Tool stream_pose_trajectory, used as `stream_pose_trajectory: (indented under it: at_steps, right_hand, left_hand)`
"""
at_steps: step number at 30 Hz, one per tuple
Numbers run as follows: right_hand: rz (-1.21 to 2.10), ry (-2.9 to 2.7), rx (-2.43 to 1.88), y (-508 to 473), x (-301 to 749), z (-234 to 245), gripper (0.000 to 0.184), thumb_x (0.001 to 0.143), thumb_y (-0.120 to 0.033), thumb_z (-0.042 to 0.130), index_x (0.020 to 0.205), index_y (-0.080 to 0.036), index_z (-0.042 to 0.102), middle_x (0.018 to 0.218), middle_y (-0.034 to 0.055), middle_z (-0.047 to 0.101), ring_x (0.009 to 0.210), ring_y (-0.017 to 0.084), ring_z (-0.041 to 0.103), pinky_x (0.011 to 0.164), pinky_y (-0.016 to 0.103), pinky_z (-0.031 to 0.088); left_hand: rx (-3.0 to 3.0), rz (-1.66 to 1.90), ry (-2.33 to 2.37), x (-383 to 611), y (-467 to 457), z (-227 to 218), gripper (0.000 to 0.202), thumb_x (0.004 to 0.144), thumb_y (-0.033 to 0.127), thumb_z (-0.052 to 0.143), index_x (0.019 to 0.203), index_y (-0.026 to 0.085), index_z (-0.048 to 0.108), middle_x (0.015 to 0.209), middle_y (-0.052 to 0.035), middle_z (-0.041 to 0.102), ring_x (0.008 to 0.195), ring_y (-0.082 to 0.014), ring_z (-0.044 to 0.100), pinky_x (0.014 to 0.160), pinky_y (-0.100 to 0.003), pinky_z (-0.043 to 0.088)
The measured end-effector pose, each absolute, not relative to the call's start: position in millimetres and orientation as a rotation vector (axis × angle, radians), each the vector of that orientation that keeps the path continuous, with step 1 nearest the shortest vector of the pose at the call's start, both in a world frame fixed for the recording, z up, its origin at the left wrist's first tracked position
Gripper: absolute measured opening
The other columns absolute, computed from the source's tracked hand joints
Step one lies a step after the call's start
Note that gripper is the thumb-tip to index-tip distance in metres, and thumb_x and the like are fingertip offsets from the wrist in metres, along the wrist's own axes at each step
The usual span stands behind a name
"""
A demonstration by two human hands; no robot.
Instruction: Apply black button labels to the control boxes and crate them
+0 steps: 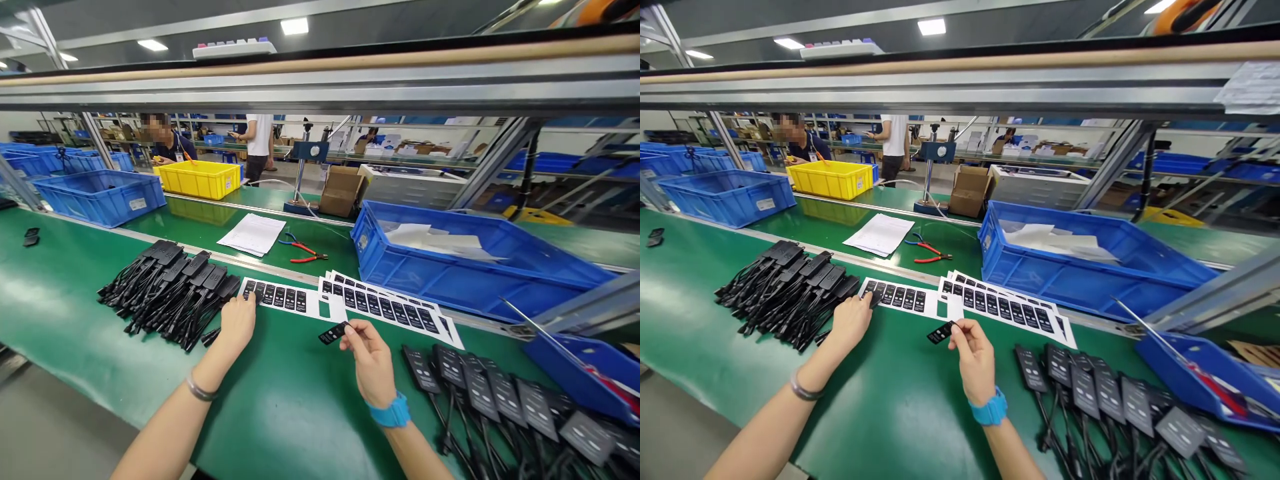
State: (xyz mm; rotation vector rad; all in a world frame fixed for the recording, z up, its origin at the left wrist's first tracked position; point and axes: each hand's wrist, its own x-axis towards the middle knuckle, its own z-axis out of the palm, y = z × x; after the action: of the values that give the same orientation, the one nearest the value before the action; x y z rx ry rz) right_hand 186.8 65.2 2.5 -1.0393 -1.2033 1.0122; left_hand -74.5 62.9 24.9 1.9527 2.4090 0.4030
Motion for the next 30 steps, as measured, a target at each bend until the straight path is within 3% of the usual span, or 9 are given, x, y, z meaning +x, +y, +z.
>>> stream_pose_trajectory:
  at_steps: [3,5,8,10,12,15,18,22,30]
  right_hand:
    - [1.09,-1.162,-1.016,59,184,7,0.023,0.084,-0.043,0.068,0.087,-0.022,0.059,0.066,-0.004,0.052,0.056,0.011,0.051,0.055,0.025,0.042]
    - [1.137,-1.144,-0.989,55,182,10,0.022,0.085,-0.042,0.067,0.088,-0.022,0.058,0.065,-0.0049,0.05,0.054,0.01,0.049,0.052,0.024,0.041]
    - [1.176,-1.141,-0.957,50,180,12,0.02,0.087,-0.041,0.066,0.088,-0.023,0.057,0.064,-0.0055,0.048,0.052,0.009,0.047,0.049,0.023,0.04]
    - [1.185,-1.158,-0.955,47,180,13,0.02,0.088,-0.041,0.064,0.087,-0.023,0.057,0.064,-0.0054,0.047,0.052,0.009,0.047,0.048,0.023,0.04]
    - [1.189,-1.175,-0.959,45,180,14,0.02,0.089,-0.041,0.063,0.085,-0.023,0.056,0.065,-0.0054,0.046,0.051,0.009,0.047,0.048,0.022,0.04]
    - [1.206,-1.169,-0.967,44,181,15,0.02,0.089,-0.041,0.062,0.084,-0.023,0.056,0.065,-0.0058,0.045,0.05,0.008,0.047,0.047,0.022,0.039]
    - [1.229,-1.149,-0.98,44,180,17,0.021,0.088,-0.042,0.063,0.084,-0.023,0.055,0.067,-0.0062,0.045,0.047,0.007,0.046,0.044,0.021,0.037]
    - [1.263,-1.185,-1.042,42,176,21,0.025,0.083,-0.043,0.068,0.083,-0.021,0.056,0.068,-0.0055,0.048,0.044,0.005,0.042,0.04,0.02,0.033]
    - [1.274,-1.292,-1.131,35,171,32,0.03,0.077,-0.046,0.072,0.081,-0.018,0.063,0.058,-0.0041,0.052,0.043,0.006,0.04,0.039,0.02,0.034]
  left_hand:
    - [1.929,0.563,2.292,-68,60,32,0.042,0.086,0.021,0.054,0.126,0.012,0.052,0.107,-0.0166,0.057,0.09,-0.0286,0.063,0.075,-0.039,0.051]
    - [1.944,0.65,2.163,-61,56,35,0.039,0.086,0.028,0.056,0.124,0.015,0.053,0.108,-0.013,0.057,0.089,-0.0245,0.063,0.075,-0.036,0.051]
    - [1.742,0.817,1.754,-43,49,33,0.027,0.089,0.039,0.054,0.107,0.019,0.055,0.094,-0.004,0.06,0.068,-0.0133,0.06,0.061,-0.025,0.05]
    - [1.326,0.924,1.372,-30,44,28,0.032,0.089,0.051,0.05,0.098,0.019,0.05,0.084,-0.0013,0.059,0.051,-0.0076,0.049,0.045,-0.02,0.04]
    - [0.995,0.948,1.122,-18,38,22,0.041,0.086,0.06,0.052,0.094,0.019,0.047,0.076,-0.0001,0.059,0.044,-0.0053,0.041,0.039,-0.017,0.032]
    - [0.879,0.919,1.014,-8,30,18,0.046,0.079,0.056,0.066,0.097,0.018,0.048,0.077,-0.0017,0.064,0.049,-0.0059,0.049,0.045,-0.019,0.042]
    - [0.815,0.901,0.891,-4,23,19,0.055,0.068,0.038,0.082,0.106,0.017,0.049,0.09,-0.006,0.068,0.066,-0.011,0.064,0.066,-0.027,0.055]
    - [0.807,0.86,0.812,0,16,23,0.06,0.064,0.026,0.085,0.111,0.016,0.049,0.091,-0.0095,0.071,0.08,-0.0188,0.071,0.08,-0.033,0.055]
    - [0.833,0.783,0.743,2,12,22,0.059,0.073,0.024,0.079,0.123,0.015,0.049,0.098,-0.0141,0.073,0.091,-0.0243,0.071,0.084,-0.037,0.053]
